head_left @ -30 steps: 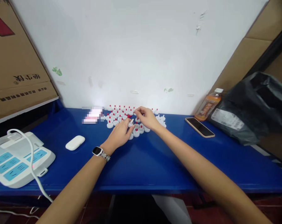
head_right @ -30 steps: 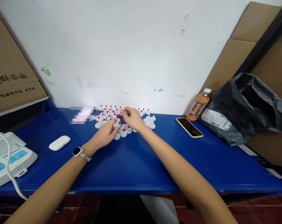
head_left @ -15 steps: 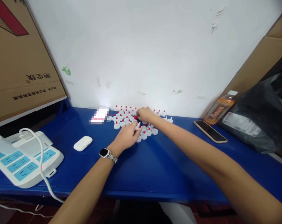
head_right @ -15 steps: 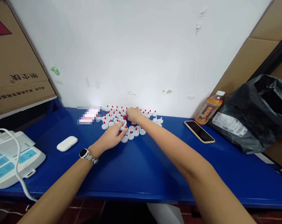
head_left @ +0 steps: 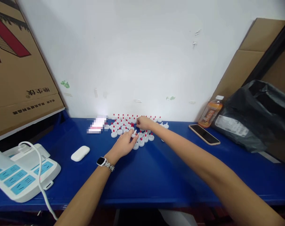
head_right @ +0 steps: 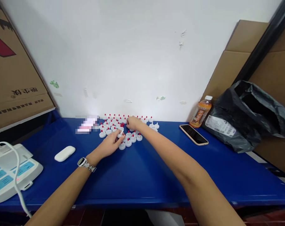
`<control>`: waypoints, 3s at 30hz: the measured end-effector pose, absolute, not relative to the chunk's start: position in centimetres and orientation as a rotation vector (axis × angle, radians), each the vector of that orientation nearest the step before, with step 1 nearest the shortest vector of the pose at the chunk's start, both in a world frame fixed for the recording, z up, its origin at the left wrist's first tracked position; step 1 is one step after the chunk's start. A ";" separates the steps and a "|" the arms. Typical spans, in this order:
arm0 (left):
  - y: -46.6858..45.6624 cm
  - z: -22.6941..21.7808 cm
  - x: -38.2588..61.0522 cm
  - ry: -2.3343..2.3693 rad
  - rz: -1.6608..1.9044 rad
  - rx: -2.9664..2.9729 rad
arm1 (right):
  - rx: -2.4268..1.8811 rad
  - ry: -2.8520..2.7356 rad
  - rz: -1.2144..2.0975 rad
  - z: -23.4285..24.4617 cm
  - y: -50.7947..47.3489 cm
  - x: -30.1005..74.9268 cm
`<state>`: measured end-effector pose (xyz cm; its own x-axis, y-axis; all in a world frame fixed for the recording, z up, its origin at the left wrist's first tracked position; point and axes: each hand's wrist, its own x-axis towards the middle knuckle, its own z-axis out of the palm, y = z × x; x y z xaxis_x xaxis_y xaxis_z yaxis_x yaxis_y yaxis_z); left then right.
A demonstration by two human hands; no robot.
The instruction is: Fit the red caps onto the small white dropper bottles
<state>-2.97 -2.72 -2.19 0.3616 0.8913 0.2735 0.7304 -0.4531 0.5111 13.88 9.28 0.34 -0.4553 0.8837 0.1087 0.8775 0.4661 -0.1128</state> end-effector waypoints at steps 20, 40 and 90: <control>-2.5 -2.6 -2.9 1.377 0.759 2.257 | -1.276 -2.739 0.133 0.9 10.8 10.9; -2.8 -2.0 -2.9 1.351 0.779 2.257 | -1.316 -2.524 0.267 0.7 8.7 17.1; -3.9 -1.7 -1.7 1.467 0.930 2.722 | -0.791 -1.314 0.724 -1.4 -2.4 11.6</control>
